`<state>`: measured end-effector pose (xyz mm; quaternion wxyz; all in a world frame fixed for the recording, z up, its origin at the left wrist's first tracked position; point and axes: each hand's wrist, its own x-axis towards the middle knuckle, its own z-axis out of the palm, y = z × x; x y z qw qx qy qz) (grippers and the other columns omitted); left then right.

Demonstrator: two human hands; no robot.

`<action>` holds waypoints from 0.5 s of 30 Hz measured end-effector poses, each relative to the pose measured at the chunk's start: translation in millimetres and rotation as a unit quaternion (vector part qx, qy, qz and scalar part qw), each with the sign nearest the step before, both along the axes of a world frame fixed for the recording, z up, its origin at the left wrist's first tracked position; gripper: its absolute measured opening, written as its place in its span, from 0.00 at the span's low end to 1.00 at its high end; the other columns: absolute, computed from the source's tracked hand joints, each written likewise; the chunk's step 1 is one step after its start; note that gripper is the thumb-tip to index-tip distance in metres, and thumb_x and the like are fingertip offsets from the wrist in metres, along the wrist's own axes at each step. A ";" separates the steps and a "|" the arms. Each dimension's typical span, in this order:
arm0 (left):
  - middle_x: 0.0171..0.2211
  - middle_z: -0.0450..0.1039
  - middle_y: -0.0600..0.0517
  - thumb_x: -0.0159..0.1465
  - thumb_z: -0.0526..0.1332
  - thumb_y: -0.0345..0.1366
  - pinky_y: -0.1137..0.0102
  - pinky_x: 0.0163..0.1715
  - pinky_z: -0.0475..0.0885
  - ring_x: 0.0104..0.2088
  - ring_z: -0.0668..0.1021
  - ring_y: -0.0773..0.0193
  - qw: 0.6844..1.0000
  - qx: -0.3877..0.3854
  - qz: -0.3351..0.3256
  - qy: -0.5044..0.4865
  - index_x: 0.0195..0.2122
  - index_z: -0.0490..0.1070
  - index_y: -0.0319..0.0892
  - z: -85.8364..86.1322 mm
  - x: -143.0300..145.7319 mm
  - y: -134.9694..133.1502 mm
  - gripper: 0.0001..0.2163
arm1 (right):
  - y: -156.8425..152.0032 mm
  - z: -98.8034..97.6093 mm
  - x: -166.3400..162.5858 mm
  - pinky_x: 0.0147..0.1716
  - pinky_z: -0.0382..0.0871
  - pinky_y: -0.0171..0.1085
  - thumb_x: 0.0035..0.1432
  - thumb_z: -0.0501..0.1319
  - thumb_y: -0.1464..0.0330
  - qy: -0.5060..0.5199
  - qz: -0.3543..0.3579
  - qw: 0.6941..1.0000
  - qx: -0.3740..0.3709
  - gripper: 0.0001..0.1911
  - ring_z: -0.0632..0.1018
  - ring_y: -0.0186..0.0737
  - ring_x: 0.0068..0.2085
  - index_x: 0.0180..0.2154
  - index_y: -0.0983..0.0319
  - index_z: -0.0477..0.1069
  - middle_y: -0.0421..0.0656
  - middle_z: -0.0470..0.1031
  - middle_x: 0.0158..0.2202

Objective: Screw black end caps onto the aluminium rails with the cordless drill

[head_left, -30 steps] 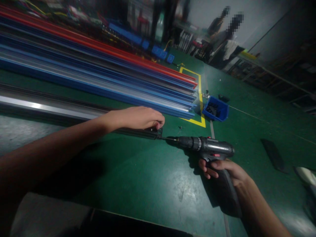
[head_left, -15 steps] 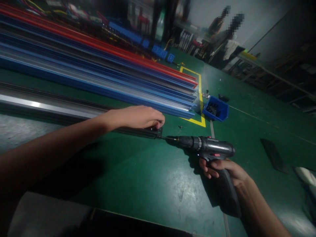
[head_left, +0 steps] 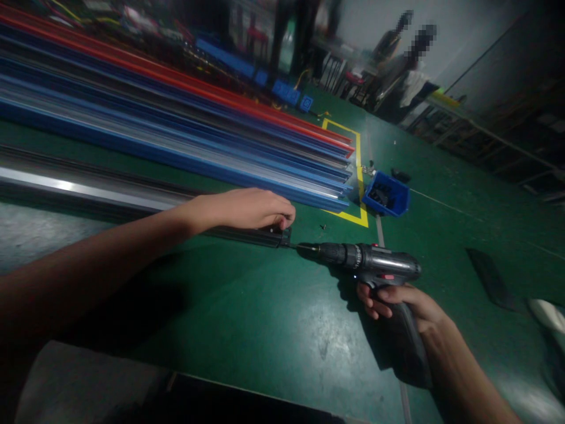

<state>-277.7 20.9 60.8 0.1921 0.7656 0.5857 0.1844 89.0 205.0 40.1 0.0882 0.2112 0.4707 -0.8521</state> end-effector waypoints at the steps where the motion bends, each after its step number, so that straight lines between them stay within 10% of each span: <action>1: 0.40 0.78 0.55 0.71 0.52 0.33 0.72 0.38 0.64 0.39 0.76 0.66 1.000 -0.001 0.001 0.000 0.41 0.75 0.46 0.2 0.2 -0.1 0.11 | 0.0 0.0 -0.1 0.35 0.75 0.34 0.57 0.69 0.69 0.001 0.002 1.000 0.002 0.13 0.71 0.28 0.25 0.42 0.71 0.80 0.46 0.78 0.34; 15: 0.40 0.79 0.54 0.71 0.52 0.34 0.72 0.38 0.65 0.38 0.77 0.66 1.000 -0.005 0.005 -0.001 0.42 0.76 0.47 -0.9 -1.1 0.4 0.12 | 0.0 0.6 0.8 0.35 0.75 0.33 0.58 0.69 0.69 0.000 0.002 1.000 -0.006 0.13 0.73 0.29 0.27 0.43 0.71 0.80 0.46 0.78 0.34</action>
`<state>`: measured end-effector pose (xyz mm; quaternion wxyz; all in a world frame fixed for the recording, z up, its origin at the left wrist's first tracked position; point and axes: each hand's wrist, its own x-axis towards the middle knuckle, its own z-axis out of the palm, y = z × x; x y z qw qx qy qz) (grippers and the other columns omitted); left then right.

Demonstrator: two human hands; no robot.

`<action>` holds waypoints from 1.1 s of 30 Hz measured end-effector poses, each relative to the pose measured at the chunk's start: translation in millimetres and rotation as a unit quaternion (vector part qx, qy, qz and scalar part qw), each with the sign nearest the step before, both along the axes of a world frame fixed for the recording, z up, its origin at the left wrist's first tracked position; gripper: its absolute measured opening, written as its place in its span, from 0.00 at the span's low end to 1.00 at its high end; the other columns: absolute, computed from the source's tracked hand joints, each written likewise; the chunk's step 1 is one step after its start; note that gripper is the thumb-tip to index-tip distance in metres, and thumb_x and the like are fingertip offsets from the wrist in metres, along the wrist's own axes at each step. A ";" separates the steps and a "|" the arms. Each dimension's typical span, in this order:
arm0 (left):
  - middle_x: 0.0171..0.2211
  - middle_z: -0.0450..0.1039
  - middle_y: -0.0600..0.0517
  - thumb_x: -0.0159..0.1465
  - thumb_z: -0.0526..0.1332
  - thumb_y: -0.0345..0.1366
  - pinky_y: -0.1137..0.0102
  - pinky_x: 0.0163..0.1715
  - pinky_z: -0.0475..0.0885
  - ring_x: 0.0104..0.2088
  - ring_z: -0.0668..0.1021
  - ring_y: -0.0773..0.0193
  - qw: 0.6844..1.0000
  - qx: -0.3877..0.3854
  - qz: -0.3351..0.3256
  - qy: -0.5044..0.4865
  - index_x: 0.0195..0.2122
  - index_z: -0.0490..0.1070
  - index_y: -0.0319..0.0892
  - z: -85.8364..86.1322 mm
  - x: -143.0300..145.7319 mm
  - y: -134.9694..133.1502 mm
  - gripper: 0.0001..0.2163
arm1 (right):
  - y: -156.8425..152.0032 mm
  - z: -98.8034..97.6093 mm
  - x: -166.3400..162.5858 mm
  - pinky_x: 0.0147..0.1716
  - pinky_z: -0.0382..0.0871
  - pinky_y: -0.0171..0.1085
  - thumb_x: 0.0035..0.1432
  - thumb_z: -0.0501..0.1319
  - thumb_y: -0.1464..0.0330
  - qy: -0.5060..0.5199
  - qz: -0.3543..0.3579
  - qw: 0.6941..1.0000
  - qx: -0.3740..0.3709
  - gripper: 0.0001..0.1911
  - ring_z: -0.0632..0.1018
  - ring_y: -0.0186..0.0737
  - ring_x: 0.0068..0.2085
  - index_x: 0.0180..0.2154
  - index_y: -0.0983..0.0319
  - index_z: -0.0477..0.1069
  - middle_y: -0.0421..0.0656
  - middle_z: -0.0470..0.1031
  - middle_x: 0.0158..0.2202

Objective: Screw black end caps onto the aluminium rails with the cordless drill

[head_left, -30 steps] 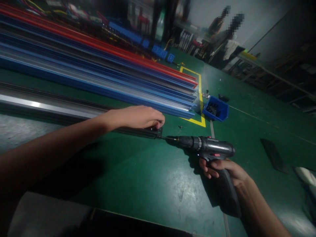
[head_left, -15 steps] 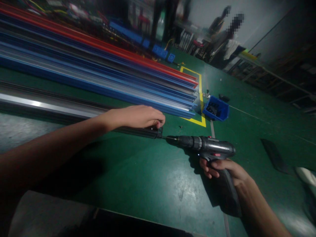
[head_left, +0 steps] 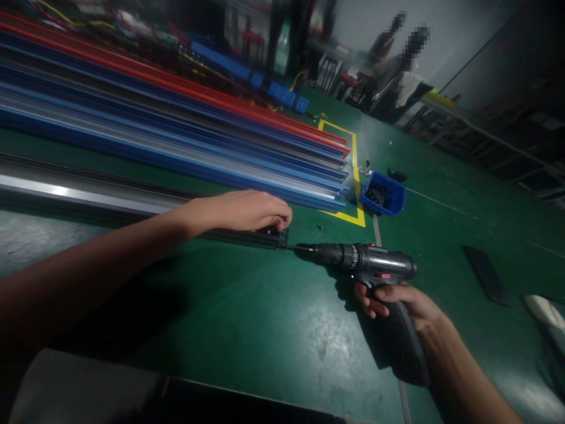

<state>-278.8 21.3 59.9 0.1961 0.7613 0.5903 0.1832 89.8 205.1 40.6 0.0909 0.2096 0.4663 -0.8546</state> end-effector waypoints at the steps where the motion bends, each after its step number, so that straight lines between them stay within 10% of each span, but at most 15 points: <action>1: 0.41 0.79 0.55 0.71 0.52 0.34 0.72 0.38 0.65 0.38 0.77 0.66 1.000 -0.001 0.001 -0.002 0.42 0.77 0.47 0.0 0.0 0.0 0.12 | 0.1 -0.2 -0.3 0.35 0.75 0.33 0.58 0.69 0.69 0.003 0.003 1.000 -0.001 0.13 0.73 0.29 0.26 0.44 0.70 0.80 0.46 0.78 0.35; 33: 0.47 0.79 0.55 0.71 0.54 0.35 0.71 0.42 0.66 0.44 0.79 0.64 0.999 -0.010 0.024 0.022 0.47 0.76 0.50 2.0 0.3 -0.5 0.12 | -2.2 1.6 -0.4 0.36 0.77 0.34 0.57 0.70 0.70 -0.008 -0.014 1.000 -0.009 0.13 0.73 0.29 0.26 0.43 0.71 0.80 0.48 0.79 0.36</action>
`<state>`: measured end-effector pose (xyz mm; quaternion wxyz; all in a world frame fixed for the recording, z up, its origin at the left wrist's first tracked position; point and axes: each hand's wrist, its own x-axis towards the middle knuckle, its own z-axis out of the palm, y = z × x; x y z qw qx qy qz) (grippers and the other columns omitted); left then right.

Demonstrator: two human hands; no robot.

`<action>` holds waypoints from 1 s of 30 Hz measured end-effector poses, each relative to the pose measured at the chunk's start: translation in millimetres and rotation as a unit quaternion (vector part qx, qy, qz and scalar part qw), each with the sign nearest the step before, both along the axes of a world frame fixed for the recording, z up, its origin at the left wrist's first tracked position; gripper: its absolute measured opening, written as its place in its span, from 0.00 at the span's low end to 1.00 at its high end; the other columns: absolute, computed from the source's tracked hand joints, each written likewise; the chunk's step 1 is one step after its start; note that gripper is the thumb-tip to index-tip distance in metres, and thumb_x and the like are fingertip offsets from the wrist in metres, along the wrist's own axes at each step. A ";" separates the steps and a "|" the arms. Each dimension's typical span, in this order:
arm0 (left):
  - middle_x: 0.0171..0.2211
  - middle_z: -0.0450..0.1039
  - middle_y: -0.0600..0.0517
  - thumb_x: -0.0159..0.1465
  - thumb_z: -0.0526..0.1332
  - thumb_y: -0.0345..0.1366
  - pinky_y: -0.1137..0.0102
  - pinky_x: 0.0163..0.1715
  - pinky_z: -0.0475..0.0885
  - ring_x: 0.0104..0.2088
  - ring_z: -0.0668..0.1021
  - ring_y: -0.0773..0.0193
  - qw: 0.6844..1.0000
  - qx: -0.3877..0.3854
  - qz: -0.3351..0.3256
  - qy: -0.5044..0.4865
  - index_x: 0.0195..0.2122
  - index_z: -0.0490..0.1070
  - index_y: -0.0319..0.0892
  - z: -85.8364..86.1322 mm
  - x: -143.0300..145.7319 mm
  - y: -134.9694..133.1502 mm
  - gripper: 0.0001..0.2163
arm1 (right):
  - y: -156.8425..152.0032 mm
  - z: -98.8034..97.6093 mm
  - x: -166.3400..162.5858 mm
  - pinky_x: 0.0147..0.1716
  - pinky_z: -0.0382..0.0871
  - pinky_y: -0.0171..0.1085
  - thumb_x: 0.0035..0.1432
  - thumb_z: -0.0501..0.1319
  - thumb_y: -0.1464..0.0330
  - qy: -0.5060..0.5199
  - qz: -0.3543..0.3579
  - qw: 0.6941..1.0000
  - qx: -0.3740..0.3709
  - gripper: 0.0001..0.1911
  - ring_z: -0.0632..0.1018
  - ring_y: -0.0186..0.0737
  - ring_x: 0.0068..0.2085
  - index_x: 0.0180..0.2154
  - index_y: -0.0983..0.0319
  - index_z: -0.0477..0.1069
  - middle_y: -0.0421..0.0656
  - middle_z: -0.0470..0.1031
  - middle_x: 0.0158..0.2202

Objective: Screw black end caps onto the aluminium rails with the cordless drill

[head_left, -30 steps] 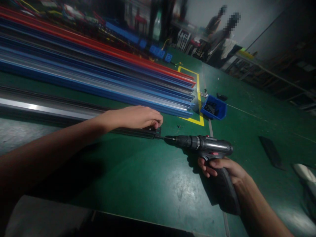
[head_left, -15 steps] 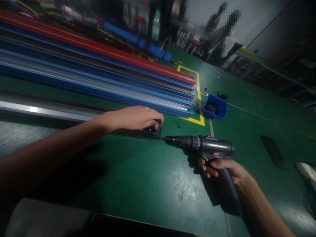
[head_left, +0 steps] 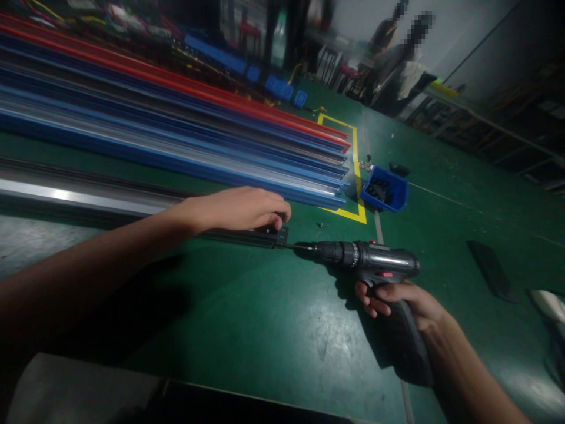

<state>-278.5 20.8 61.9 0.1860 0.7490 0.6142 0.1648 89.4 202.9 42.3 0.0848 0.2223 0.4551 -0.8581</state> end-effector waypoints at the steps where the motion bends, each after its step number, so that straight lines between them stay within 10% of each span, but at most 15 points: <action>1: 0.47 0.79 0.55 0.71 0.54 0.35 0.71 0.42 0.66 0.44 0.79 0.64 1.000 0.001 -0.002 -0.002 0.47 0.76 0.50 -0.5 -0.1 0.3 0.12 | 0.0 -0.1 0.1 0.36 0.76 0.34 0.57 0.70 0.70 -0.001 0.001 1.000 0.001 0.13 0.73 0.29 0.26 0.43 0.71 0.80 0.47 0.79 0.36; 30: 0.41 0.77 0.51 0.70 0.54 0.33 0.70 0.42 0.65 0.42 0.76 0.62 0.999 0.030 -0.029 -0.011 0.42 0.76 0.45 -1.2 -1.2 3.1 0.10 | 1.0 -1.1 0.7 0.35 0.75 0.34 0.58 0.69 0.69 -0.006 0.009 1.000 0.012 0.13 0.72 0.30 0.26 0.43 0.70 0.80 0.46 0.78 0.34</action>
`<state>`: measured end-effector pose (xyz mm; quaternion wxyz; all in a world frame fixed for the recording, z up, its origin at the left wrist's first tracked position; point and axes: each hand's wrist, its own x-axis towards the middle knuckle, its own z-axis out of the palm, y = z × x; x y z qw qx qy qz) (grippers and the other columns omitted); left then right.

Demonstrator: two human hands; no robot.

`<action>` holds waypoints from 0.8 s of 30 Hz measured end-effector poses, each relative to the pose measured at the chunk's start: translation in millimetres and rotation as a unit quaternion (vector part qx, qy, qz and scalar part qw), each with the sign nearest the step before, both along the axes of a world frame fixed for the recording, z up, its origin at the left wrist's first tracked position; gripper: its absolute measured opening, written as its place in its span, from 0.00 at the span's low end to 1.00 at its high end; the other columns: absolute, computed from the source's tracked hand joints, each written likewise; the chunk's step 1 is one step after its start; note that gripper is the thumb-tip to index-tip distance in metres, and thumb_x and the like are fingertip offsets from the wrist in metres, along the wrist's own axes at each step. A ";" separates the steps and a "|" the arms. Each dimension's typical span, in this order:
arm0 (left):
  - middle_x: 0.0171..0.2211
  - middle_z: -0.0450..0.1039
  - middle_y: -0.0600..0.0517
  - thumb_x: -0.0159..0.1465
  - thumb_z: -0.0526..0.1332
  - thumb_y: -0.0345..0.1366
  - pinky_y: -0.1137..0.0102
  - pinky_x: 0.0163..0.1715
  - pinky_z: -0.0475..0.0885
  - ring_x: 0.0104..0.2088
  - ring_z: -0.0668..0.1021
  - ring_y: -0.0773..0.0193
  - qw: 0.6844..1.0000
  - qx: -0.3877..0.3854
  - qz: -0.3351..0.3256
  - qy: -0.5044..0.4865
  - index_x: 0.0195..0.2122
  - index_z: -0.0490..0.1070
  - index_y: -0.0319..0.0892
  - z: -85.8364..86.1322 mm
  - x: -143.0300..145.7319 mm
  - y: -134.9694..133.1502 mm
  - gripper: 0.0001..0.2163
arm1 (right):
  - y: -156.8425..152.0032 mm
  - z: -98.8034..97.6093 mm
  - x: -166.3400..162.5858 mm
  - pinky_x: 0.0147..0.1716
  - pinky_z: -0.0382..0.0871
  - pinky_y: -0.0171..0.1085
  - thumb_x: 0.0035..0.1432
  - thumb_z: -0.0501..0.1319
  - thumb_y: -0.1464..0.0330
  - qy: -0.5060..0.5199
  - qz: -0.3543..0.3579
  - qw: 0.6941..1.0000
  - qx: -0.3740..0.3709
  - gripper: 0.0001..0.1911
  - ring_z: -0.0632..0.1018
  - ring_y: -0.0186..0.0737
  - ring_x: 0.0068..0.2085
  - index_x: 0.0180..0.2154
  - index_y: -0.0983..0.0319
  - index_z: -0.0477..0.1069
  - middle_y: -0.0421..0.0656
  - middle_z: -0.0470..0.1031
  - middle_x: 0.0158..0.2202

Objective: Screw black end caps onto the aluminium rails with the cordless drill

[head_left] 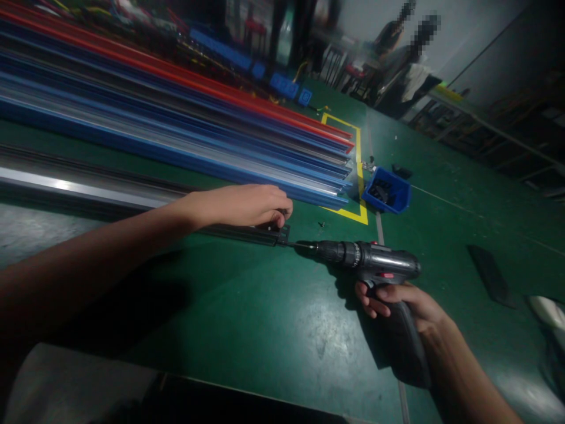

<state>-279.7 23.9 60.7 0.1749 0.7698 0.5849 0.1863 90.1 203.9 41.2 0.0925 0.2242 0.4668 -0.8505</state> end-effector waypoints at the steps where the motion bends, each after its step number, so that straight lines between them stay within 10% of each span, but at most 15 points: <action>1: 0.41 0.77 0.51 0.70 0.54 0.33 0.70 0.42 0.65 0.42 0.75 0.62 1.000 0.001 -0.001 -0.001 0.42 0.76 0.45 -0.1 -0.1 -0.1 0.10 | 0.0 -0.4 0.1 0.36 0.75 0.34 0.58 0.69 0.69 0.001 0.001 1.000 -0.001 0.13 0.72 0.29 0.26 0.44 0.70 0.80 0.47 0.79 0.35; 24: 0.39 0.76 0.52 0.71 0.54 0.31 0.71 0.44 0.64 0.43 0.74 0.63 1.000 0.010 -0.015 -0.025 0.39 0.77 0.43 -1.5 -1.4 0.7 0.11 | 1.2 0.2 0.3 0.36 0.76 0.34 0.57 0.68 0.69 0.001 0.000 1.000 0.006 0.14 0.72 0.29 0.26 0.44 0.71 0.80 0.47 0.78 0.35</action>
